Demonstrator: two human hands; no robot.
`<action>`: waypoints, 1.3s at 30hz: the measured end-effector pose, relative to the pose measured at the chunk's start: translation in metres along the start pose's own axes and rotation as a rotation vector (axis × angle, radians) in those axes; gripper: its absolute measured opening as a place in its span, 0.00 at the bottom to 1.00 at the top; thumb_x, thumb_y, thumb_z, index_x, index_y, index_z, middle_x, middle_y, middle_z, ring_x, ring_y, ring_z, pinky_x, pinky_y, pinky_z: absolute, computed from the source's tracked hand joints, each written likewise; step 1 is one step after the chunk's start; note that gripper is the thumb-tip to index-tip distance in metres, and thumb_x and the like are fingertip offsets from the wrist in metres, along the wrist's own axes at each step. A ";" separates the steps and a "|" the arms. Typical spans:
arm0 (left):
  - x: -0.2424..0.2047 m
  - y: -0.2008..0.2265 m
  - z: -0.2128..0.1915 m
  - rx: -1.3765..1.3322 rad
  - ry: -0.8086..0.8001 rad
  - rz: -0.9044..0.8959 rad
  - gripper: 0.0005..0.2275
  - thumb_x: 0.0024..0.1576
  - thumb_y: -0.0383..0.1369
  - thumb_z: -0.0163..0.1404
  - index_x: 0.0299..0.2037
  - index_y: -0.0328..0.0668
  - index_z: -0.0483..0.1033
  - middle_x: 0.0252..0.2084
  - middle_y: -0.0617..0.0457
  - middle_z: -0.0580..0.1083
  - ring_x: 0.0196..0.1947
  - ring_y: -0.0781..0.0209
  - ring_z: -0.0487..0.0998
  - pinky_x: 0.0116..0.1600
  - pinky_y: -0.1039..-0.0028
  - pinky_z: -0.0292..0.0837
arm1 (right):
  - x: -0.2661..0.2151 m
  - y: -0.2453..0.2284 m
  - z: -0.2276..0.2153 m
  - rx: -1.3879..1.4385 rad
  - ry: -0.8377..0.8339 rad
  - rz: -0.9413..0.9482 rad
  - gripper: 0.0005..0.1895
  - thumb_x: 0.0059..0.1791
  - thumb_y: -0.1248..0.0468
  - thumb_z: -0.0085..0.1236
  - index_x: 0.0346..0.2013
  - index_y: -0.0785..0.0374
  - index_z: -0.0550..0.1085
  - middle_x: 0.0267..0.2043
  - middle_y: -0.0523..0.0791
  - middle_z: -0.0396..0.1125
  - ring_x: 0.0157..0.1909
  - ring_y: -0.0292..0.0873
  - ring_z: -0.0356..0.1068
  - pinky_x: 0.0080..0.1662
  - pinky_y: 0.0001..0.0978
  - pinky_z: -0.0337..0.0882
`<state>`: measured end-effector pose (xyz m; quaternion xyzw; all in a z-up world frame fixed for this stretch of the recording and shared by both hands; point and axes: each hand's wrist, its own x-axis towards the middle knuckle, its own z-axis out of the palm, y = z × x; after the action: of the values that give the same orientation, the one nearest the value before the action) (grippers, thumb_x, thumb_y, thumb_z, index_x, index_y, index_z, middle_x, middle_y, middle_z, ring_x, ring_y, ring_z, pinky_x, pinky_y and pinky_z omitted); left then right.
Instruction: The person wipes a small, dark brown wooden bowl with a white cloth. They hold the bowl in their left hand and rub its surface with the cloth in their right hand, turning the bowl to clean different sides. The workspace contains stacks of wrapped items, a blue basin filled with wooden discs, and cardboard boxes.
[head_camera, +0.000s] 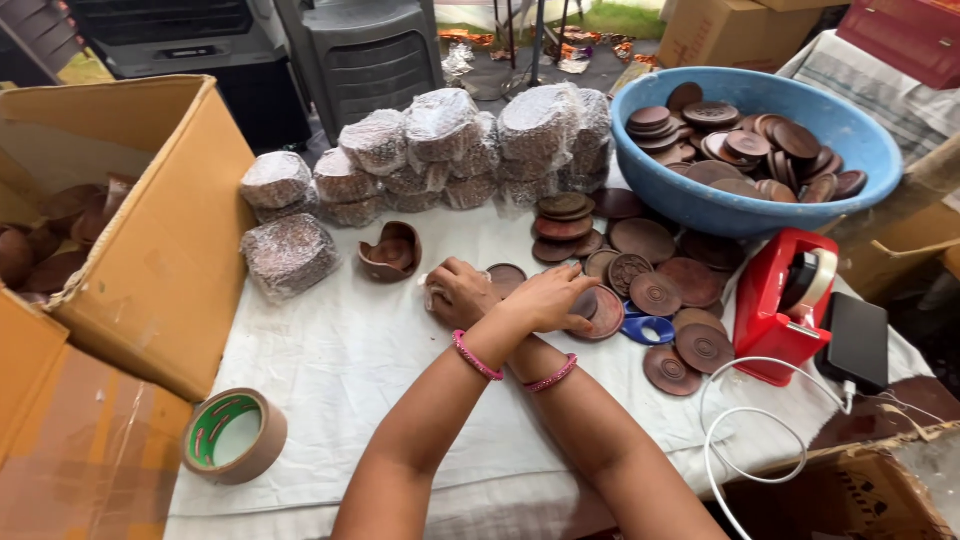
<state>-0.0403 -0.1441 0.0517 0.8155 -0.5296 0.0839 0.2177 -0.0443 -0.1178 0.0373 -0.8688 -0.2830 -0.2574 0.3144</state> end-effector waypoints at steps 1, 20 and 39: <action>0.002 0.006 -0.008 -0.002 0.000 0.007 0.35 0.42 0.47 0.66 0.60 0.41 0.71 0.58 0.33 0.71 0.58 0.37 0.70 0.58 0.56 0.67 | 0.000 0.003 0.001 -0.006 0.002 0.003 0.14 0.44 0.62 0.65 0.44 0.57 0.76 0.45 0.47 0.68 0.48 0.54 0.71 0.48 0.44 0.73; -0.101 -0.097 -0.029 -1.204 0.962 -0.324 0.24 0.65 0.38 0.36 0.72 0.41 0.59 0.67 0.48 0.65 0.67 0.55 0.66 0.69 0.67 0.63 | 0.010 0.017 -0.016 0.285 0.495 0.346 0.13 0.48 0.67 0.61 0.47 0.65 0.76 0.47 0.50 0.71 0.46 0.48 0.75 0.48 0.36 0.74; -0.110 -0.089 -0.041 -1.670 0.645 -0.528 0.23 0.68 0.40 0.28 0.69 0.46 0.67 0.61 0.55 0.71 0.58 0.65 0.71 0.65 0.70 0.66 | 0.006 -0.017 -0.019 0.009 0.363 0.069 0.13 0.47 0.70 0.62 0.46 0.63 0.77 0.50 0.50 0.68 0.46 0.52 0.74 0.45 0.39 0.75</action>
<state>-0.0029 -0.0045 0.0246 0.4258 -0.1296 -0.1539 0.8821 -0.0564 -0.1182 0.0611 -0.8159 -0.1930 -0.3976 0.3728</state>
